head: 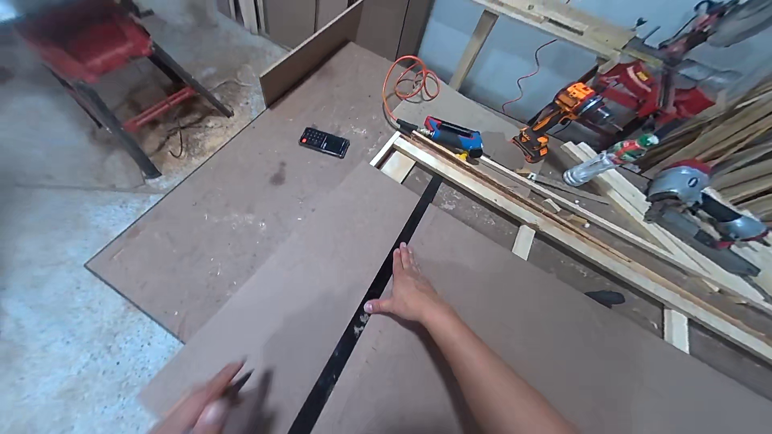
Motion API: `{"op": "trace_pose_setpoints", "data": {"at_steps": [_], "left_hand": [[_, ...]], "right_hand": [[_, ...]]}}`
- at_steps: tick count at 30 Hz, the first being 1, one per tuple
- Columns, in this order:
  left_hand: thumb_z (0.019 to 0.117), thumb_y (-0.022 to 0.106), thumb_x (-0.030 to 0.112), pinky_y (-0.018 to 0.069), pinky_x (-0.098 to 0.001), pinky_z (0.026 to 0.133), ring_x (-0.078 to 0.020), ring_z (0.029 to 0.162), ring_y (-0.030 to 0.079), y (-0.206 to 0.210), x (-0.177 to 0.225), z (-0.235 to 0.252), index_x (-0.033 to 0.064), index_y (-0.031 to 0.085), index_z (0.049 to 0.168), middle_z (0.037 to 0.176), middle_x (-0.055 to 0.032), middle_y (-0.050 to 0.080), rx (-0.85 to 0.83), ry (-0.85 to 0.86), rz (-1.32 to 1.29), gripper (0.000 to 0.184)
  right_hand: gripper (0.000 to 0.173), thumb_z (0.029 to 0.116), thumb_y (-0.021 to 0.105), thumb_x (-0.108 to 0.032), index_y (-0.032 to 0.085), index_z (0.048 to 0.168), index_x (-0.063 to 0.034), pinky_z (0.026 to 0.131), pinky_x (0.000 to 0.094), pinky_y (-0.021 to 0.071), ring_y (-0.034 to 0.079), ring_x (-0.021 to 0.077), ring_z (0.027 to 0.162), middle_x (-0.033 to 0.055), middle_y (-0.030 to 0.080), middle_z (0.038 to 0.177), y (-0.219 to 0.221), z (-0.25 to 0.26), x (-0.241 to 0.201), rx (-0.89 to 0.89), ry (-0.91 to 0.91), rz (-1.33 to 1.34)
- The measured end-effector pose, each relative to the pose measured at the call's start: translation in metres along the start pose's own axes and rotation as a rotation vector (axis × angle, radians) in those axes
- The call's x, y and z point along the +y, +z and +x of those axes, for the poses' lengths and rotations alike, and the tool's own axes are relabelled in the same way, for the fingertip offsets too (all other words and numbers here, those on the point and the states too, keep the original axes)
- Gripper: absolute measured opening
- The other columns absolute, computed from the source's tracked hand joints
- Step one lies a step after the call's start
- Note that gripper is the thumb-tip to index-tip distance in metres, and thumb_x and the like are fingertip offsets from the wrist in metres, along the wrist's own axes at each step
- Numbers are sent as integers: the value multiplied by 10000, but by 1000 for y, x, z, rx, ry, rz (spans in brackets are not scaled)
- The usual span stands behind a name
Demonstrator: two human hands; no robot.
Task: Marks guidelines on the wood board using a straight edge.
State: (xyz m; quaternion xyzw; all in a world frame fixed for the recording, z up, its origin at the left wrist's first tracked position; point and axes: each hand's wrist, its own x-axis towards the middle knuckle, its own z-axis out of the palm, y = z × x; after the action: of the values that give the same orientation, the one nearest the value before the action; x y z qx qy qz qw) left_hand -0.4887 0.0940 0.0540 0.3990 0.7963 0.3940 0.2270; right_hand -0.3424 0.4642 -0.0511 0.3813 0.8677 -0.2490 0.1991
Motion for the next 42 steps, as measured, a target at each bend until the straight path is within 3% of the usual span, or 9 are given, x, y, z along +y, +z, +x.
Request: {"op": "trace_pose_setpoints", "data": {"at_steps": [3,6,10,16,24,30,37,40,42], "left_hand": [[1083,482,369,617,-303,707,-78,757,698,79,14,147,127,743,1190,918,19,748,45,34,-162,372],[1004,662,212,622,-369,685,-155,735,715,181,27,285,85,716,1054,857,-36,743,-57,-142,-377,147],[927,738,234,612,-444,754,-189,833,725,283,33,394,131,772,1028,930,-52,758,-41,-189,-460,148],[915,710,317,587,-516,832,-176,926,725,306,53,417,246,802,1033,953,-6,766,-66,-218,-196,166],[942,687,300,572,-524,873,-210,984,720,304,63,426,217,799,1046,995,-35,766,-116,-142,-28,174],[898,689,286,573,-493,727,-177,814,704,245,51,332,224,785,938,828,-1,733,-190,-164,59,121],[873,709,294,580,-242,587,26,675,658,104,8,67,299,774,874,773,165,710,-103,-212,101,65],[865,723,288,626,-303,646,-37,724,708,31,-3,-67,230,789,897,832,92,757,-74,-432,112,94],[886,736,276,622,-450,710,-147,750,731,-22,-1,-143,132,793,945,858,-25,768,-173,-668,207,166]], "right_hand": [[1594,537,656,-965,61,1623,38,1289,515,153,-5,355,1597,227,-49,1712,-3,-1,0,-28,2,9],[1585,540,643,-970,86,1619,49,1297,505,117,15,364,1595,242,4,1709,-4,0,0,-29,-13,14],[1593,534,621,-988,79,1623,41,1303,489,89,14,338,1600,217,5,1716,-1,2,2,-39,3,4],[1611,537,593,-1002,18,1624,40,1302,493,54,-24,341,1599,220,-39,1714,-5,1,0,-94,10,-28],[1627,522,575,-1016,12,1623,41,1300,485,61,-36,342,1598,226,-73,1709,-3,3,0,-69,8,-30],[1573,566,595,-990,68,1617,56,1298,498,85,-25,352,1597,235,-35,1710,-3,0,-1,-90,1,-9],[1498,614,723,-875,111,1615,56,1267,598,164,38,422,1584,261,1,1703,13,2,9,25,-89,68],[1515,593,731,-880,117,1611,59,1253,615,197,50,449,1576,266,0,1701,17,5,9,42,-95,30],[1549,579,726,-893,79,1611,64,1253,605,201,41,450,1576,271,-20,1699,16,9,10,41,-79,2]]}}
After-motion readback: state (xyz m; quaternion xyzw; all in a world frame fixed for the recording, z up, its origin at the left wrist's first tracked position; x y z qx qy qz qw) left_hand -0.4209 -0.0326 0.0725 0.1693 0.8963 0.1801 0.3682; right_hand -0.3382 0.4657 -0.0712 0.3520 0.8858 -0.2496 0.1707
